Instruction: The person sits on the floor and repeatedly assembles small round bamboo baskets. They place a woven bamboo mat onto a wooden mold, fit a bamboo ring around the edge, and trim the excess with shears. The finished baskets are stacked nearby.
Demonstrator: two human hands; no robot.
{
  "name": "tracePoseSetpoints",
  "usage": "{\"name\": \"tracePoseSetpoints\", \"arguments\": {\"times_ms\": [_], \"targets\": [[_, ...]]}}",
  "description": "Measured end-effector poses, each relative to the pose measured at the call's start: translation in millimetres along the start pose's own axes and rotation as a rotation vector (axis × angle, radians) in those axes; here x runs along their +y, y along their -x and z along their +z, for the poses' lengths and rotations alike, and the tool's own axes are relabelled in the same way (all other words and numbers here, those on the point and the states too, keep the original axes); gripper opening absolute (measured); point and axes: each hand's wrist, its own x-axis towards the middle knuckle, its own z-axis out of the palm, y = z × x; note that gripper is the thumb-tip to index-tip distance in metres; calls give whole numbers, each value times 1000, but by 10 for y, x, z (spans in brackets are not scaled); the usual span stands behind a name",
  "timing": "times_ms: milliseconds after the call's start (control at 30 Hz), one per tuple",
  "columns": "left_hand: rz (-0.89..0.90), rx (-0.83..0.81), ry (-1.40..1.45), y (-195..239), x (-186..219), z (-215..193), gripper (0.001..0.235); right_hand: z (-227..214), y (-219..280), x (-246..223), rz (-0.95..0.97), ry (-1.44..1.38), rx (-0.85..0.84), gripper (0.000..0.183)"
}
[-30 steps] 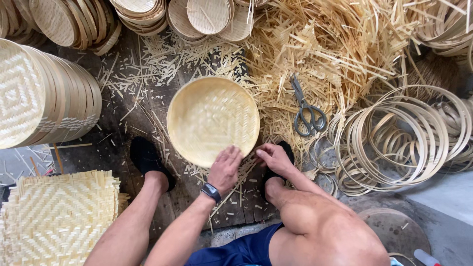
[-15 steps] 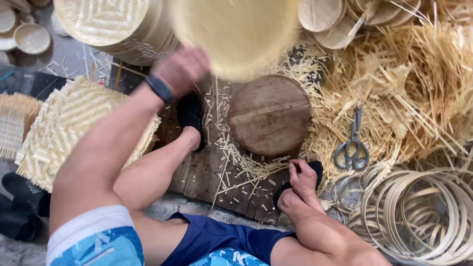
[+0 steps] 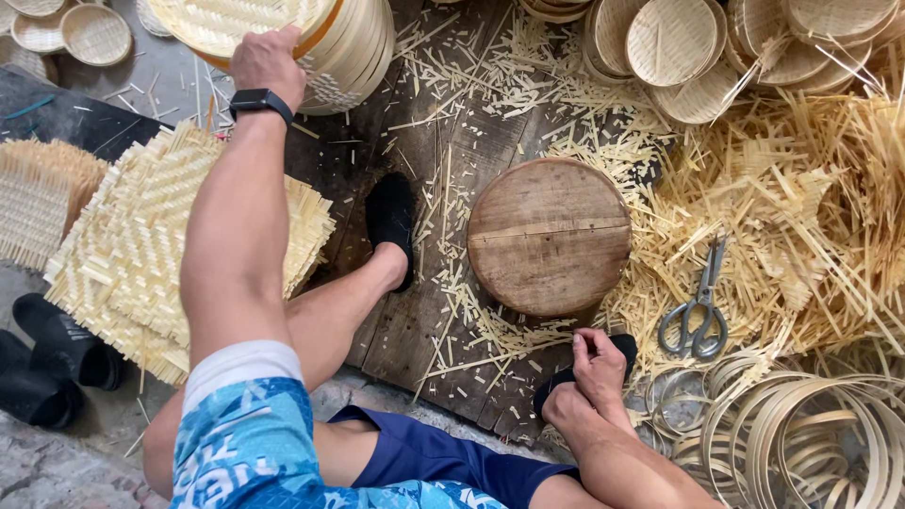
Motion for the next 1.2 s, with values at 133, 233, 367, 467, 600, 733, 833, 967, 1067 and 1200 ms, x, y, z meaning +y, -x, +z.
{"name": "tracePoseSetpoints", "arguments": {"times_ms": [133, 233, 367, 467, 600, 733, 833, 967, 1067, 1200], "targets": [[35, -147, -16, -2, -139, 90, 27, -13, -41, -21, 7, 25, 0, 13], [98, -218, -66, 1, -303, 268, 25, 3, -26, -79, -1, 22, -4, 14], [263, -226, -96, -46, -435, 470, 33, -20, -53, -139, 14, -21, 4, 13], [159, -281, 4, -5, -508, 365, 47, -46, -56, -149, -24, 4, 20, 11], [16, -222, 241, 287, -272, 23, 53, -64, -74, -205, -47, 43, 40, 11], [-57, -274, 535, 867, 330, -388, 51, -102, -72, -246, -37, 33, 65, 11], [-102, -377, 697, 1399, 809, -602, 50, -110, -57, -274, -56, 18, 77, 12], [-144, -527, 831, 1941, 1402, -633, 48, -133, -72, -318, -13, 21, 54, 12], [-171, -616, 898, 2197, 1661, -531, 47, -146, -37, -325, 25, 15, 40, 12], [-213, -666, 939, 2404, 1804, -427, 45, -173, -29, -322, -11, -8, 75, 11]]}}
